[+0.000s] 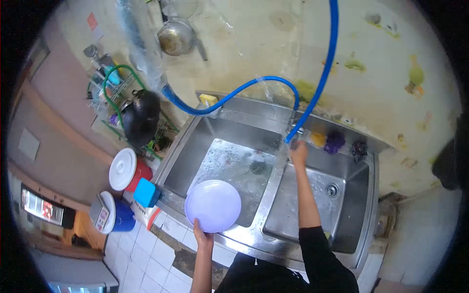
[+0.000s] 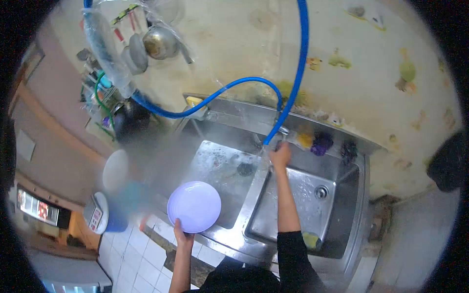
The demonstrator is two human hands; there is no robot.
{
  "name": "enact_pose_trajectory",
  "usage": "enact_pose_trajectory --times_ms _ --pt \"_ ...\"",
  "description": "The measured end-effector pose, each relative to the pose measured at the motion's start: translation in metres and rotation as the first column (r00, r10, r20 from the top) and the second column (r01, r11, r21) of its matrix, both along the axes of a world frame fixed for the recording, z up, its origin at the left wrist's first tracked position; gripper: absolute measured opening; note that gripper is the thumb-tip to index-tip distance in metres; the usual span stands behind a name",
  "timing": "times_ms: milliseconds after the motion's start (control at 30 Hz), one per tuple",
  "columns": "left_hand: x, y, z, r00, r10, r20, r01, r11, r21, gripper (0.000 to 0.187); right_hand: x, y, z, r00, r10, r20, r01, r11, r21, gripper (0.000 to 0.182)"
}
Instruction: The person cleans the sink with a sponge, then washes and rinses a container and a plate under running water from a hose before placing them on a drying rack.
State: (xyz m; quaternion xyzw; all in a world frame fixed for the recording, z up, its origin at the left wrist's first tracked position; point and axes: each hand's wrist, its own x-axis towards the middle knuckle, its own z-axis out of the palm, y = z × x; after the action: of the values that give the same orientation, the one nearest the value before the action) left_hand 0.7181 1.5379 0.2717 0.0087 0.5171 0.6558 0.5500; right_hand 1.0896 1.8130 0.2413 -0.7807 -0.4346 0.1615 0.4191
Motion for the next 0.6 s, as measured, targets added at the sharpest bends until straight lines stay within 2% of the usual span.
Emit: enact_pose_trajectory --times_ms 67,100,133,167,200,233,267,300,333,367,433,467,500,567,600 --pt "0.008 -0.003 0.005 1.0 0.002 0.01 -0.002 1.0 0.019 0.053 0.03 0.022 -0.021 0.975 -0.142 0.172 0.133 0.989 0.064 0.055" --pt "0.011 -0.005 0.008 1.0 -0.005 0.008 0.005 0.999 0.043 0.053 0.043 0.038 -0.028 0.983 -0.129 0.133 0.123 0.991 0.049 0.046" --pt "0.013 -0.008 0.012 1.0 0.008 -0.01 -0.008 0.999 0.037 0.054 0.06 0.053 -0.034 0.991 0.039 -0.13 -0.041 0.999 -0.012 0.038" --pt "0.016 -0.008 0.016 0.999 0.031 -0.03 -0.03 0.999 0.031 0.054 0.072 0.067 -0.036 0.88 0.154 -0.45 -0.194 0.98 -0.045 0.03" --pt "0.015 -0.012 0.02 0.997 0.055 -0.05 -0.054 0.998 0.024 0.055 0.085 0.08 -0.037 0.731 0.171 -0.661 -0.28 0.958 -0.061 0.025" --pt "0.011 -0.014 0.015 0.993 0.106 -0.058 -0.106 0.994 0.01 0.056 0.098 0.089 -0.038 0.592 0.152 -0.792 -0.331 0.941 -0.067 0.022" --pt "0.006 -0.019 0.015 0.989 0.107 -0.105 -0.107 0.994 0.009 0.056 0.105 0.091 -0.012 0.53 0.123 -0.839 -0.263 0.965 -0.025 0.021" --pt "0.001 -0.022 0.017 0.984 0.1 -0.147 -0.101 0.995 0.001 0.055 0.13 0.108 -0.022 0.185 0.16 -0.97 -0.219 0.969 0.118 0.025" --pt "-0.005 -0.024 0.019 0.978 0.083 -0.189 -0.086 0.996 -0.011 0.054 0.15 0.125 -0.035 0.056 0.095 -0.994 -0.177 0.981 0.084 0.026" --pt "-0.008 -0.026 0.031 0.966 0.084 -0.244 -0.092 0.996 -0.022 0.051 0.157 0.131 -0.025 -0.074 0.028 -0.997 -0.133 0.99 0.037 0.028" --pt "-0.024 -0.025 0.032 0.919 0.051 -0.391 -0.079 0.995 -0.056 0.047 0.173 0.141 -0.046 0.222 0.254 -0.942 -0.283 0.941 0.187 0.028" --pt "-0.03 -0.024 0.032 0.889 0.025 -0.458 -0.067 0.995 -0.075 0.045 0.175 0.127 -0.039 0.294 0.276 -0.915 -0.264 0.944 0.2 0.028" --pt "-0.036 -0.021 0.04 0.844 -0.008 -0.536 -0.036 0.997 -0.071 0.041 0.172 0.108 -0.031 0.304 0.295 -0.906 -0.26 0.94 0.22 0.028" --pt "-0.041 -0.011 0.062 0.73 -0.07 -0.68 0.03 0.997 -0.071 0.034 0.177 0.065 -0.019 0.227 0.37 -0.901 -0.292 0.908 0.3 0.028" --pt "-0.045 -0.003 0.061 0.539 -0.082 -0.838 0.101 0.994 -0.033 0.034 0.181 0.038 -0.014 0.101 0.424 -0.9 -0.345 0.863 0.368 0.029"
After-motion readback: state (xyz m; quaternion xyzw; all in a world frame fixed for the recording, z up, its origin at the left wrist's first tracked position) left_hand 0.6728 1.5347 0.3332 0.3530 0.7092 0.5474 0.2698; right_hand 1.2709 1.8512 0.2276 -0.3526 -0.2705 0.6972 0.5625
